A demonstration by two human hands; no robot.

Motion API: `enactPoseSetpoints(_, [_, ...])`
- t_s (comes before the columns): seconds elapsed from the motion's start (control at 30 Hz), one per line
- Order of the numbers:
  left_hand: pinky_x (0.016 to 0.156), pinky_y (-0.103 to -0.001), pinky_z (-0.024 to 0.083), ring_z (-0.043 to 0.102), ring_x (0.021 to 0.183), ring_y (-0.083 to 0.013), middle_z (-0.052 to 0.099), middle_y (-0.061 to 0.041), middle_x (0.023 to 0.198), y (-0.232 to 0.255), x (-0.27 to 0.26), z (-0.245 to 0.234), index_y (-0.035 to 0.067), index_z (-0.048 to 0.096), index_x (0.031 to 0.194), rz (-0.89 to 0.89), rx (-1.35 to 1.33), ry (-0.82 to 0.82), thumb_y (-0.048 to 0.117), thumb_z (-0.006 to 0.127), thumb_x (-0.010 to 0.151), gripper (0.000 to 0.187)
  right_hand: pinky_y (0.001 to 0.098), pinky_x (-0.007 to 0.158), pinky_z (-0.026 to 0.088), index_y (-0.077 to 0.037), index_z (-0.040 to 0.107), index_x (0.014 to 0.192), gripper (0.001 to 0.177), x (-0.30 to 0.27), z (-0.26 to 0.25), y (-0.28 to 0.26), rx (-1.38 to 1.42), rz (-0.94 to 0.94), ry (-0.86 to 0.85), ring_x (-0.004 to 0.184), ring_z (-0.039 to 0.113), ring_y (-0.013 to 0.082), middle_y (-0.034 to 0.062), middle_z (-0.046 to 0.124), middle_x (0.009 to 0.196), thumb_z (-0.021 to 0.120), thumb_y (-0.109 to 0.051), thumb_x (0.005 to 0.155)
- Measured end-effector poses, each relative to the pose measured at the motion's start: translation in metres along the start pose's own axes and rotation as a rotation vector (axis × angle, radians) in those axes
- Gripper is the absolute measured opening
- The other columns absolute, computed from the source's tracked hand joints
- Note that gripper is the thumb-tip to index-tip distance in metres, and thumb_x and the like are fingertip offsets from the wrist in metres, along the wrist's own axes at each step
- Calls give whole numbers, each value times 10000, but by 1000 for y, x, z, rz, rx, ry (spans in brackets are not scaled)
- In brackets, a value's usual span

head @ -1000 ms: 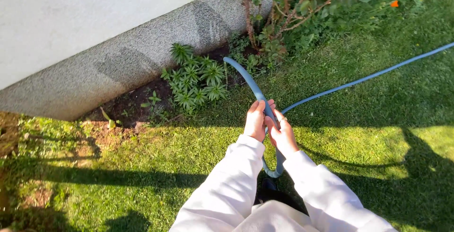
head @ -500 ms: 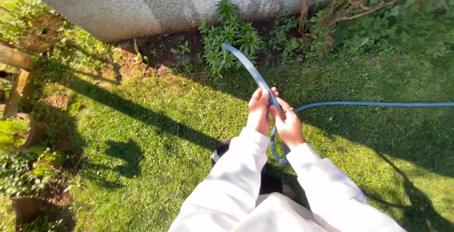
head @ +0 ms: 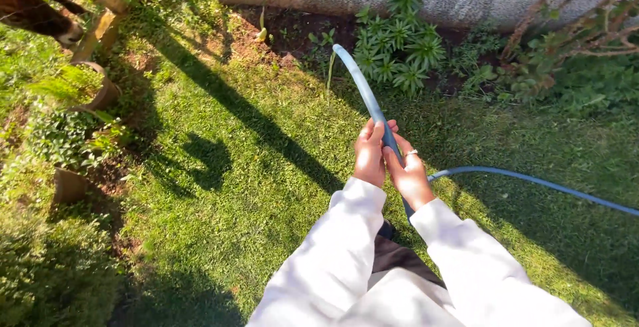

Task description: The person waters outdoor plants using a blue garden hose. They direct water at the base of small plants along a wall and then move to water shrubs and ground cover in a grassy garden area.

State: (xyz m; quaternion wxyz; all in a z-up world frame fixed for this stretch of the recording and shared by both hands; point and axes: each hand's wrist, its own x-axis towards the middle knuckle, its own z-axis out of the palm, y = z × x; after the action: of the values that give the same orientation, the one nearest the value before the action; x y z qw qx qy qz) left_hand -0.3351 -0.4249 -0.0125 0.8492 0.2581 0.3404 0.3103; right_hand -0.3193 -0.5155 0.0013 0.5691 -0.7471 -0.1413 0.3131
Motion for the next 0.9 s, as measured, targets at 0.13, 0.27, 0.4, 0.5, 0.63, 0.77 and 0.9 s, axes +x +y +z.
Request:
enactPoseSetpoints(0.13, [905, -391, 587, 713, 1070, -326, 694, -270, 1188, 27, -7, -29, -49, 472, 1445, 60, 47, 13, 179, 606, 1033, 489, 340, 574, 520, -197, 630, 1391, 381, -8, 33, -15, -197, -124, 21, 640, 609, 161, 178, 725, 830, 646, -246, 1014])
enactPoseSetpoints(0.27, [798, -323, 622, 742, 930, -252, 728, -188, 1050, 49, -11, -73, -16, 553, 1327, 44, -23, 66, 209, 618, 1035, 375, 450, 910, 529, -278, 563, 1470, 457, -49, 77, -76, -340, 21, -81, 1047, 692, 325, 178, 717, 1193, 565, -362, 1021])
enactPoseSetpoints(0.4, [779, -392, 633, 749, 881, -300, 731, -190, 964, 60, -8, -121, 34, 611, 1192, 66, -87, 69, 264, 628, 1047, 272, 433, 671, 565, -262, 544, 1460, 461, -74, 104, -76, -620, 63, -134, 704, 677, 277, 169, 710, 898, 448, -498, 1076])
enactPoseSetpoints(0.5, [812, -401, 613, 745, 893, -281, 723, -140, 937, 72, -9, -152, 76, 583, 1142, 31, -30, 88, 337, 575, 1074, 270, 442, 774, 576, -345, 729, 1153, 550, -78, 130, -55, -837, 161, -111, 880, 753, 282, 39, 754, 849, 546, -793, 891])
enactPoseSetpoints(0.63, [773, -372, 624, 755, 899, -268, 732, -130, 938, 104, -47, -177, 75, 578, 1134, -19, 15, 73, 370, 550, 1082, 301, 516, 951, 535, -391, 495, 1493, 585, -138, 157, -88, -814, 153, -168, 1115, 686, 370, 142, 712, 1185, 485, -626, 957])
enactPoseSetpoints(0.77, [807, -372, 615, 757, 922, -273, 743, -130, 972, 111, -67, -216, 75, 523, 1196, -105, 62, 93, 340, 507, 1089, 287, 536, 946, 514, -409, 449, 1516, 558, -180, 175, -87, -744, 128, -214, 1103, 678, 445, 225, 722, 1131, 437, -575, 984])
enactPoseSetpoints(0.9, [838, -413, 611, 754, 953, -302, 750, -147, 990, 112, -86, -244, 61, 503, 1258, -139, 72, 72, 332, 524, 1088, 321, 350, 592, 493, -327, 505, 1517, 527, -199, 182, -59, -615, 51, -167, 627, 650, 258, 106, 689, 746, 498, -511, 1023])
